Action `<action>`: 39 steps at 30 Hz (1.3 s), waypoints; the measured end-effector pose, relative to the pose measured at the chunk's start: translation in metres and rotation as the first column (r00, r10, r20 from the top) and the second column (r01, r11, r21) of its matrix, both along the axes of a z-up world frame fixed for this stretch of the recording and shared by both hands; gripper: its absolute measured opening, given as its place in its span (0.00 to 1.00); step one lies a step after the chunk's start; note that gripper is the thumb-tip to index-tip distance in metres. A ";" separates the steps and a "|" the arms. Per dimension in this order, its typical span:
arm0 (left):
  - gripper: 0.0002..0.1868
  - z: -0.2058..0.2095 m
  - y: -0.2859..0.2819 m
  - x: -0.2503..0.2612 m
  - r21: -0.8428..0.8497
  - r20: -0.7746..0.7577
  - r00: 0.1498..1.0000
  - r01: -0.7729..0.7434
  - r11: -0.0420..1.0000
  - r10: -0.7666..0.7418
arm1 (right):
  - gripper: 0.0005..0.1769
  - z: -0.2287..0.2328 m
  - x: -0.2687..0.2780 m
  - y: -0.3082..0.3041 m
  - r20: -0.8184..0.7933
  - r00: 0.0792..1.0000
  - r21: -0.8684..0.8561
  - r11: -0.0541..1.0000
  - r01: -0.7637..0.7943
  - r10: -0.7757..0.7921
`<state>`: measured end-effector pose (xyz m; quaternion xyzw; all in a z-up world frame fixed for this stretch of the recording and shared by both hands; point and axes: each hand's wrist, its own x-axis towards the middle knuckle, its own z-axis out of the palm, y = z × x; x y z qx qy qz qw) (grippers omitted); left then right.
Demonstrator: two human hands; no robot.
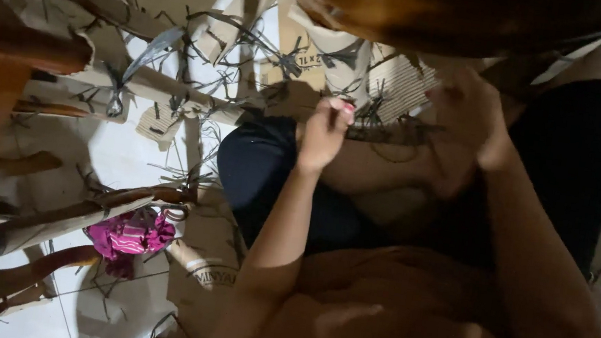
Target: Wrapping furniture legs with cardboard and string for protection during transport.
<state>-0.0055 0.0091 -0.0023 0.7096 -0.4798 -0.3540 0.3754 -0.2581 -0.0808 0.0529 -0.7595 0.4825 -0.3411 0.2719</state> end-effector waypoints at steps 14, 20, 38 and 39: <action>0.12 0.013 0.013 -0.044 0.096 0.241 0.885 0.386 0.917 -0.398 | 0.12 0.016 -0.042 0.019 -0.542 0.741 -0.445 0.612 -0.654 0.397; 0.07 0.011 0.015 -0.050 -0.057 0.159 0.943 0.306 0.950 -0.293 | 0.40 -0.037 -0.035 0.007 0.010 0.637 -0.482 0.562 -0.672 0.771; 0.06 0.064 0.014 -0.008 -0.364 0.329 0.939 0.228 0.903 -0.104 | 0.09 0.020 -0.004 0.033 0.702 0.711 0.470 0.778 -0.418 -0.042; 0.07 0.073 0.015 -0.006 -0.375 0.326 0.941 0.216 0.902 -0.090 | 0.12 0.023 -0.002 0.035 0.731 0.679 0.479 0.762 -0.436 -0.071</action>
